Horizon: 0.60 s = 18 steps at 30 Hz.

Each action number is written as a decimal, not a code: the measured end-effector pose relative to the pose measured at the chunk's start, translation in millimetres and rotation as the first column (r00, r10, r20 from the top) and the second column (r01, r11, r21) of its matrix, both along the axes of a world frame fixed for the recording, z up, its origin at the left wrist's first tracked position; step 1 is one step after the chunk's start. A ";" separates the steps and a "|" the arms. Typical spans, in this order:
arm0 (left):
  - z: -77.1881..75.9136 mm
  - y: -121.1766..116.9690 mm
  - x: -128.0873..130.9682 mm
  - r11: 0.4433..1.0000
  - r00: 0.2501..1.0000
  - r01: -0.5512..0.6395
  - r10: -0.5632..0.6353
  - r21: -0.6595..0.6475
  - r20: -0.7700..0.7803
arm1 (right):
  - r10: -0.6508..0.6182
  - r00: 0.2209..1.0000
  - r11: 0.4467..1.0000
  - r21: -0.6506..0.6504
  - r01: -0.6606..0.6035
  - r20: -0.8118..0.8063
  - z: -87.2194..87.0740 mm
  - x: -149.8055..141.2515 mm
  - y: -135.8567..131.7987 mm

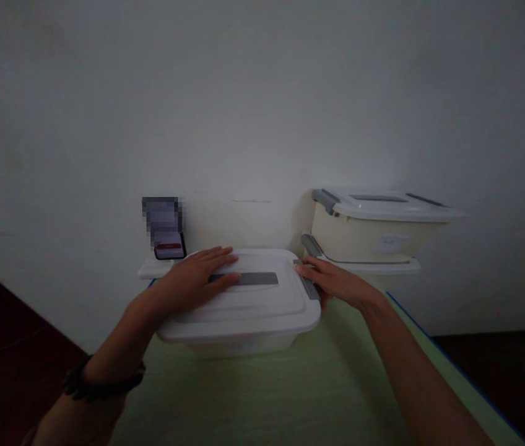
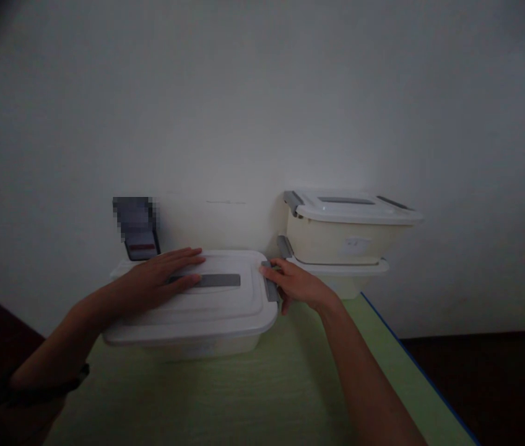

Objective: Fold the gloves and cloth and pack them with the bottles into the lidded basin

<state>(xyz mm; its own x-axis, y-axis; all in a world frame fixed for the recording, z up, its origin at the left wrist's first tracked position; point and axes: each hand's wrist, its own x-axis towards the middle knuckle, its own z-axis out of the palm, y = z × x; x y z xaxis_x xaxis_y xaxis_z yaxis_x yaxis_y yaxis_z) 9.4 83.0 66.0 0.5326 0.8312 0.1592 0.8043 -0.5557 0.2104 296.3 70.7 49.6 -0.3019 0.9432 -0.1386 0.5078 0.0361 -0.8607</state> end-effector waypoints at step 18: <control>9.3 -8.8 6.0 0.995 0.996 0.092 -0.092 0.039 0.007 | -0.218 0.789 0.914 0.403 -0.041 0.575 22.1 -33.1 -30.9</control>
<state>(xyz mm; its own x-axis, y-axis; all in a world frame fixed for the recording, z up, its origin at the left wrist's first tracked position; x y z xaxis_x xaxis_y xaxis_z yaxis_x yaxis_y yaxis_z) 15.4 74.3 75.3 0.6049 0.7719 0.1954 0.7477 -0.6351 0.1941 263.2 39.8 71.7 -0.1918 0.9755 0.1078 0.9271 0.2162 -0.3063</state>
